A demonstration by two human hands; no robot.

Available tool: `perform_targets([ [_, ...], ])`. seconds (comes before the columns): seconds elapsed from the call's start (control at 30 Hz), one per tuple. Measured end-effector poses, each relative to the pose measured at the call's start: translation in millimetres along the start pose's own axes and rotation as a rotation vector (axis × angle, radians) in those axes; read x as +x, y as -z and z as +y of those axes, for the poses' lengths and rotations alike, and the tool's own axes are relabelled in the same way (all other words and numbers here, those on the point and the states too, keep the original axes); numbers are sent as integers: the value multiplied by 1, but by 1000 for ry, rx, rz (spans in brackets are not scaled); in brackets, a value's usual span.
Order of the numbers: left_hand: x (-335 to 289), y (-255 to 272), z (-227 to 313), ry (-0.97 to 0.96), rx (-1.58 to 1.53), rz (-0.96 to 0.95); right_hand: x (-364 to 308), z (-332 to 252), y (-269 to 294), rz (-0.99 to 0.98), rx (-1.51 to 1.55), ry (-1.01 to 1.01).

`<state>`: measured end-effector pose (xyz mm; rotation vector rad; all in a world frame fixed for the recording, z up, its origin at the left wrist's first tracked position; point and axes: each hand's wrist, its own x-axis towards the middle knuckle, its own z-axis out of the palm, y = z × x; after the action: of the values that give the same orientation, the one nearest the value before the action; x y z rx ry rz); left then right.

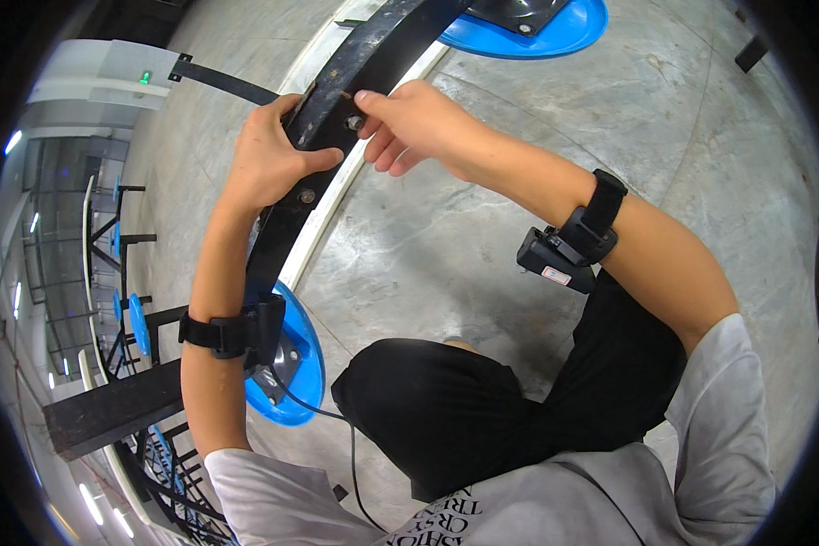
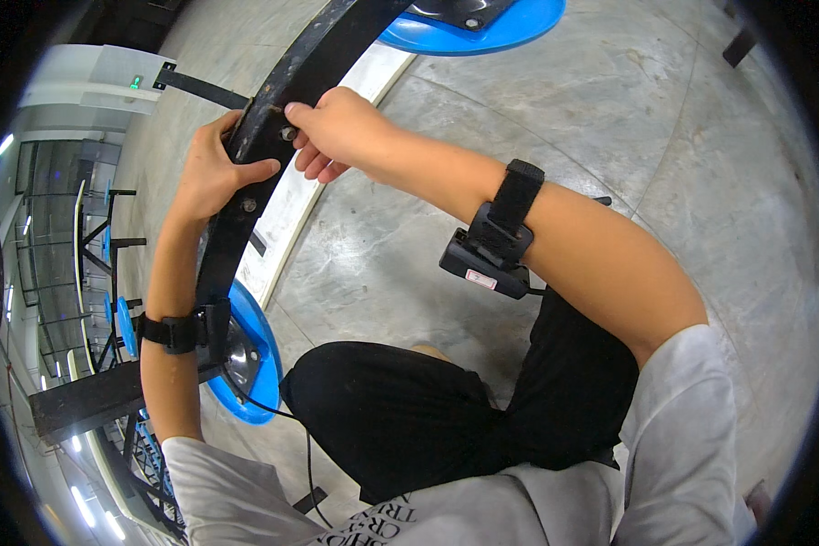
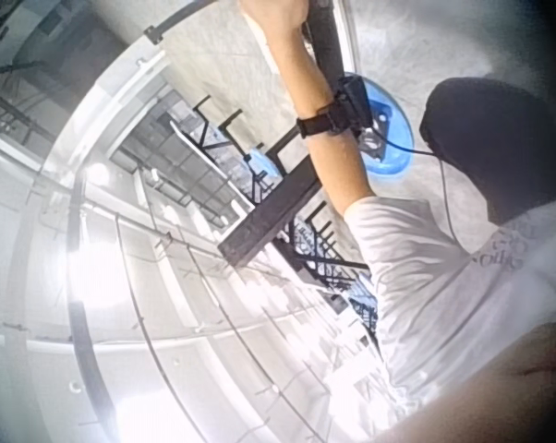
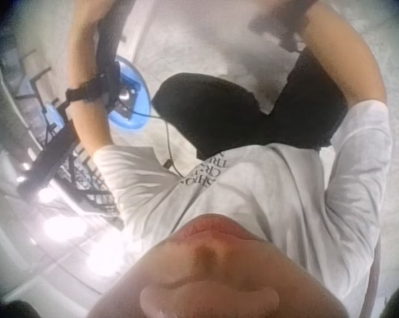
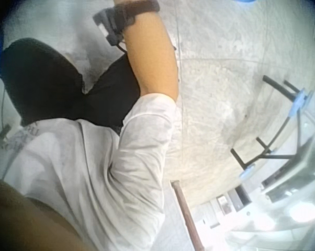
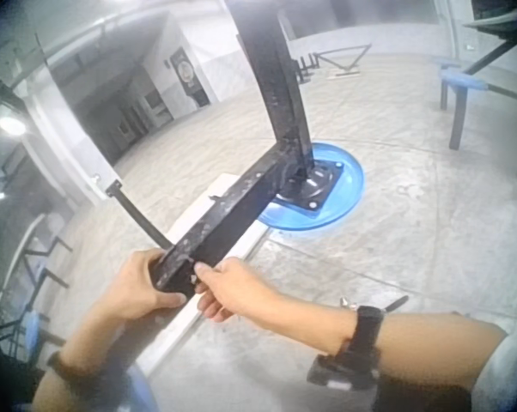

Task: The person unscrews bolts from a black metal table frame using a socket wrench and then picks up small nuts and bolts from the floor.

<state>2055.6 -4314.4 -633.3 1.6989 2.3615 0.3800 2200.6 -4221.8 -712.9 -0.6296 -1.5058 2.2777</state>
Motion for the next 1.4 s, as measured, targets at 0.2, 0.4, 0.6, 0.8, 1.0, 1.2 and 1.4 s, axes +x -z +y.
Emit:
perform_targets([
  [0.2, 0, -1, 5, 23, -11, -13, 1, 13, -2, 52, -113, 97],
  [0.4, 1, -3, -1, -16, 13, 10, 3, 9, 1, -38, 63, -26],
  [0.6, 1, -3, 1, -6, -11, 3, 4, 12, 0, 27, -30, 53],
  [0.8, 5, 4, 1, -49, -13, 24, 7, 6, -4, -8, 55, 42],
  [1.0, 0, -5, -2, -20, -21, 41, -1, 8, -1, -41, 9, -31],
  [1.2, 1, -6, 1, 1, -34, -18, 4, 19, -1, 32, 0, 92],
  [1.4, 1, -7, -8, -32, -17, 12, 5, 16, -2, -34, 85, 25],
])
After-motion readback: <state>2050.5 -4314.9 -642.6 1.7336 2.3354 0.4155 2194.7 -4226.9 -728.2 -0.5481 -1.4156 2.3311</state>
